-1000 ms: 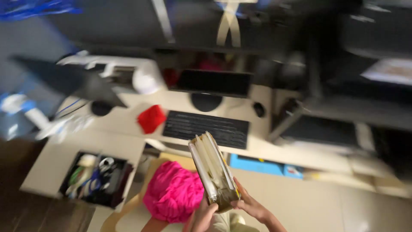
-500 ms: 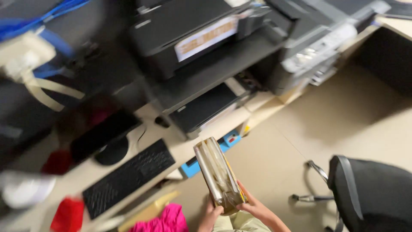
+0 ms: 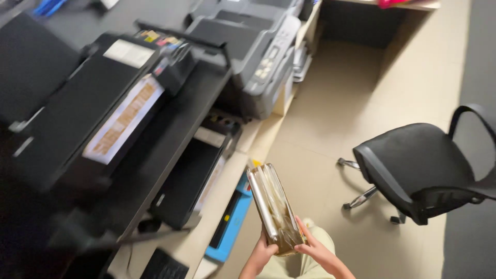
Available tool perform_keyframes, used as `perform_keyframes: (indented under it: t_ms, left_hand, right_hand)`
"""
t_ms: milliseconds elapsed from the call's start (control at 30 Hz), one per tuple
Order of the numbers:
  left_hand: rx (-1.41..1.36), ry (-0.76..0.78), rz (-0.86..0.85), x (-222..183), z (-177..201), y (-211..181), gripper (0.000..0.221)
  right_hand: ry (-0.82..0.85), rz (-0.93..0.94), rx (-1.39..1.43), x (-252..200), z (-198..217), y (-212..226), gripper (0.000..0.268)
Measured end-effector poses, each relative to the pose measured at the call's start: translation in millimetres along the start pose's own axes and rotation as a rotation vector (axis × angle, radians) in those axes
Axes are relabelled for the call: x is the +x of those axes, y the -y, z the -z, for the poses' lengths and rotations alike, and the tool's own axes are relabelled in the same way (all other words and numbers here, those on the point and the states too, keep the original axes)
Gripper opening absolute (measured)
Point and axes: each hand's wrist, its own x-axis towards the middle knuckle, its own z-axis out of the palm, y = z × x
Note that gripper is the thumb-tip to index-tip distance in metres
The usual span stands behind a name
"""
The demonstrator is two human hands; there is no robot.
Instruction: Refilling the paper tray of a printer from a package of paper sheets.
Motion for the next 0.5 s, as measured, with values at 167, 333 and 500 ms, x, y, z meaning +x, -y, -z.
perform_keyframes:
  t_ms: [167,333,500]
  left_hand:
    - [0.031,0.03,-0.115,77,-22,2,0.096]
    - [-0.088,-0.008,-0.12,169,-52,17,0.099]
    - [-0.028,-0.088,-0.254,237,-104,10,0.097]
  right_hand:
    - [0.012,-0.049,0.105,39,60,0,0.099]
    - [0.083,-0.023,0.156,108,149,-9,0.1]
    - [0.125,0.115,-0.15,154,239,0,0.098]
